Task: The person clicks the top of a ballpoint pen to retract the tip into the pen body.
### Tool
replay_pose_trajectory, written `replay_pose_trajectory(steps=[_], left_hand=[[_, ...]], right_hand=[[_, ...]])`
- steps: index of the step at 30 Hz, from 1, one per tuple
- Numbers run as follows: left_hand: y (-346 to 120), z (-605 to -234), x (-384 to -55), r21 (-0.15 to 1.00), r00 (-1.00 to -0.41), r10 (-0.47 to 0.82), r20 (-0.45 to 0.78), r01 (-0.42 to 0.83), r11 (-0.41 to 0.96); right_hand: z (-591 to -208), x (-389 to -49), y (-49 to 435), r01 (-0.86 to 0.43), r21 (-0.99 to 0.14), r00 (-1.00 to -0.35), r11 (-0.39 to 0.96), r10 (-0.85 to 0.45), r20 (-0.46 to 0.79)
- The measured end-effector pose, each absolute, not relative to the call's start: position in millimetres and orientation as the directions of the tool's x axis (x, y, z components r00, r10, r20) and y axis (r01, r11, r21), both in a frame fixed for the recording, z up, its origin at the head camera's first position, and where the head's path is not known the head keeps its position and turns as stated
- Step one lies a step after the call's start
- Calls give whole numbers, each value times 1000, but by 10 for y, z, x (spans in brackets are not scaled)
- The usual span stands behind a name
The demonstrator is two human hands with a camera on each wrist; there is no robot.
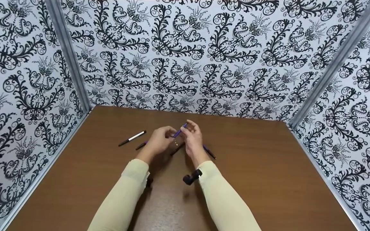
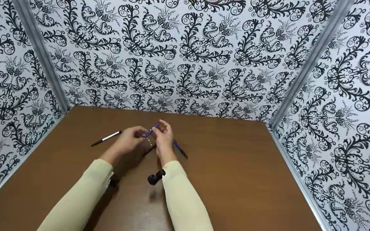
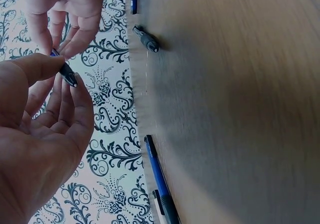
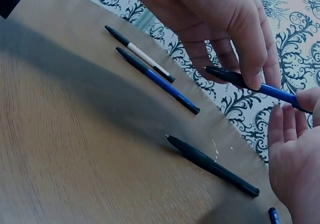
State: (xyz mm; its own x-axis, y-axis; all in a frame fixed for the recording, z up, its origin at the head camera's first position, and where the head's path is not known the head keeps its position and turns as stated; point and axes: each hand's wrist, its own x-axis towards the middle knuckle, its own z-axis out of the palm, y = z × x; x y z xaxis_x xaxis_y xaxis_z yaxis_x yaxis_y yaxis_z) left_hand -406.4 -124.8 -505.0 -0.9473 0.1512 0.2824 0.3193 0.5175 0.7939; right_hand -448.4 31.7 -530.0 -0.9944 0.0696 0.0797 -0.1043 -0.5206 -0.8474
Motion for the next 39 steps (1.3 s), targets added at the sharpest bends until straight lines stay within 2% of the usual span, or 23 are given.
replay_pose_trajectory(steps=[15, 39], left_hand=[[-1240, -5099, -4090, 812, -945, 155, 287, 326, 485], [-1207, -5066, -4076, 819, -948, 153, 279, 318, 477]], right_hand=[[-5287, -4478, 309, -141, -825, -990, -548, 105, 99], [-5302, -4491, 328, -187, -859, -980, -476, 144, 133]])
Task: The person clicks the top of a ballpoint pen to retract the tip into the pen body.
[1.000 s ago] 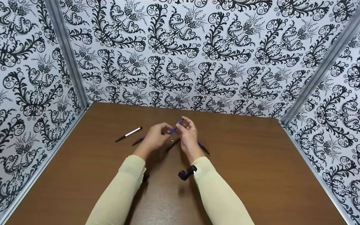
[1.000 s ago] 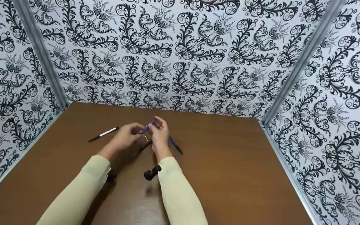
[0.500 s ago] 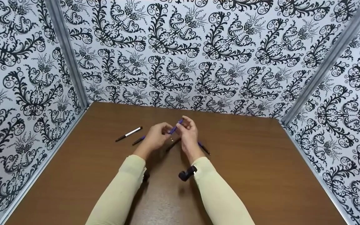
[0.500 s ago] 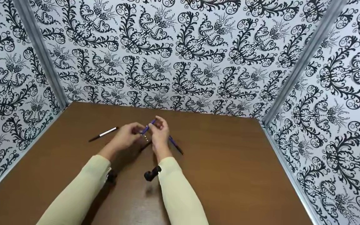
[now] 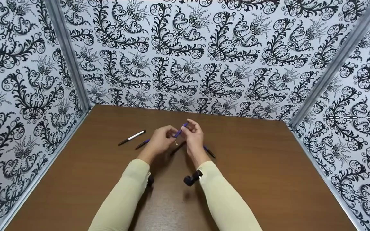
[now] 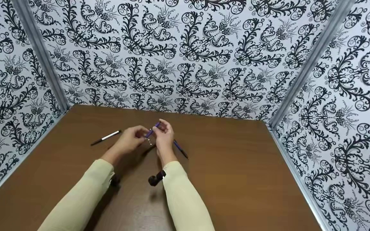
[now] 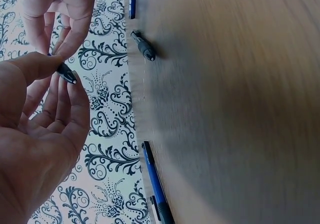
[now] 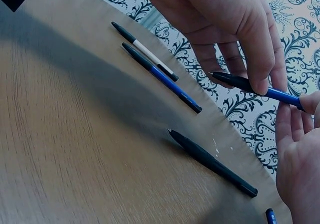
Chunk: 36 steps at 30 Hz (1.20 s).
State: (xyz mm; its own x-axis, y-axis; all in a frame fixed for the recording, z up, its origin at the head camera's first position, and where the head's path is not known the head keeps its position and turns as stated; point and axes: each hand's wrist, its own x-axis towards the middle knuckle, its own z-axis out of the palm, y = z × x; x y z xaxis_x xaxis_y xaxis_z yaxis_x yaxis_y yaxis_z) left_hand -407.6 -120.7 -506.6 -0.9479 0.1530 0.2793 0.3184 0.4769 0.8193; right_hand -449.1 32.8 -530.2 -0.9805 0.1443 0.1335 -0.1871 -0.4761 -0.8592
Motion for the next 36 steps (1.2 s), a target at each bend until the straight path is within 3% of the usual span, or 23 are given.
replay_pose_trajectory(steps=[36], left_hand=[[-1196, -5066, -4064, 812, -938, 157, 309, 346, 469]], right_hand=[[-5284, -4453, 346, -213, -843, -976, -494, 142, 164]])
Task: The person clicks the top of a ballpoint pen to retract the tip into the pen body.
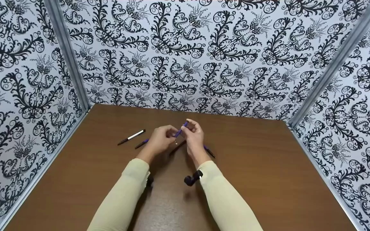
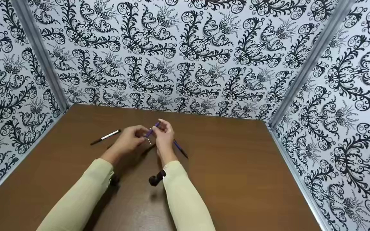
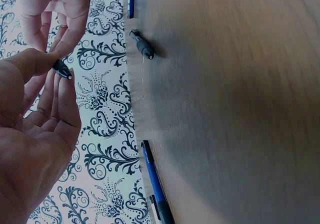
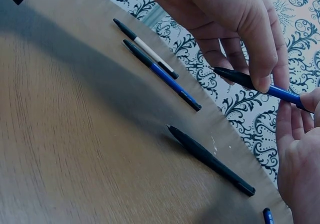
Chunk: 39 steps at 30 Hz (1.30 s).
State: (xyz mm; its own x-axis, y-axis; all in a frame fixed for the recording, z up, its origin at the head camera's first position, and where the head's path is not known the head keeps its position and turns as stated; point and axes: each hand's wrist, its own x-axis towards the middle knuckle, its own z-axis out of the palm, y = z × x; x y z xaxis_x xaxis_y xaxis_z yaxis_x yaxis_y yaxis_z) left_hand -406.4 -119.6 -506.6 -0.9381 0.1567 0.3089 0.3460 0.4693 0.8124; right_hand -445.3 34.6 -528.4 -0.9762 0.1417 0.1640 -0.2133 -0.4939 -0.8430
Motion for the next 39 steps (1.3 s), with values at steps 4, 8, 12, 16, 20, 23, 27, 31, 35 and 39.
replay_pose_trajectory(steps=[4, 8, 12, 16, 20, 23, 27, 31, 35, 39], left_hand=[[-1195, -5079, -4075, 808, -937, 152, 313, 347, 476], [-1191, -5087, -4074, 815, -938, 150, 312, 345, 466], [-1187, -5098, -4068, 821, -941, 160, 298, 338, 461], [-1188, -5111, -4065, 830, -948, 158, 276, 318, 459], [-1187, -5114, -4070, 833, -951, 155, 267, 309, 460], [-1186, -5108, -4070, 831, -951, 156, 268, 310, 462], [-1186, -5104, -4067, 833, -951, 159, 267, 310, 458], [-1186, -5104, -4065, 838, -951, 159, 264, 308, 451], [-1186, -5105, -4069, 842, -952, 160, 262, 307, 444], [-1189, -5109, -4077, 841, -951, 162, 263, 309, 445]], right_hand=[[-5282, -4458, 356, -206, -845, -978, -493, 140, 157], [-5270, -4463, 375, -200, -852, -979, -484, 130, 156], [-5266, -4464, 398, -200, -863, -979, -464, 126, 159], [-5274, -4461, 411, -198, -874, -980, -443, 115, 163], [-5273, -4456, 412, -206, -875, -978, -437, 110, 175], [-5263, -4452, 410, -208, -872, -978, -443, 114, 175], [-5255, -4450, 411, -203, -872, -979, -445, 115, 169], [-5255, -4450, 418, -198, -876, -980, -440, 117, 163], [-5262, -4451, 427, -198, -877, -980, -438, 119, 162], [-5258, -4446, 436, -199, -876, -980, -439, 113, 166]])
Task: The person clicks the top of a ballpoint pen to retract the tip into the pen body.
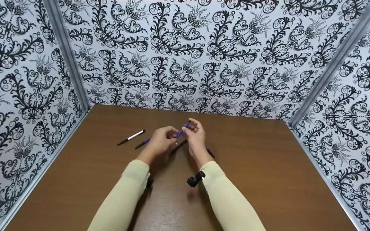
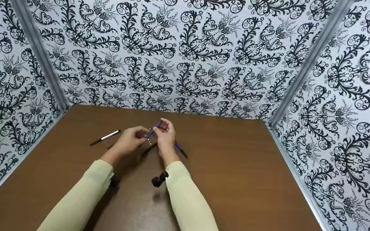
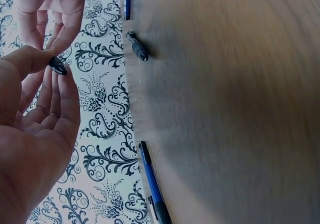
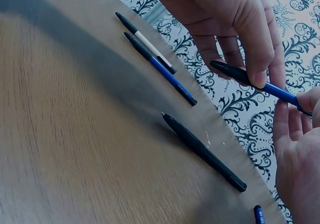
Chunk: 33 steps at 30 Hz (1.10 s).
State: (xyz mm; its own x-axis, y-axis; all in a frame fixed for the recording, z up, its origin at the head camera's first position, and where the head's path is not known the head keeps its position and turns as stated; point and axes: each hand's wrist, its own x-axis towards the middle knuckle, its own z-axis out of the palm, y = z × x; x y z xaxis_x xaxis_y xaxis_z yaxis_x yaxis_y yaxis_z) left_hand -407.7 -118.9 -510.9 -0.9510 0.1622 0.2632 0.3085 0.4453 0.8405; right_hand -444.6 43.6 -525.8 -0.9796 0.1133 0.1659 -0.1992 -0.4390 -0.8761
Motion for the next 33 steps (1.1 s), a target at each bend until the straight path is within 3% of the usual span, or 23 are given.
replay_pose_trajectory(steps=[17, 33], left_hand=[[-1220, -5089, -4064, 820, -947, 168, 274, 321, 474], [-1320, -5139, -4075, 837, -951, 152, 269, 309, 453]], right_hand=[[-5269, -4470, 468, -181, -900, -983, -397, 100, 154], [-5214, -4445, 776, -187, -955, -982, -230, 60, 178]])
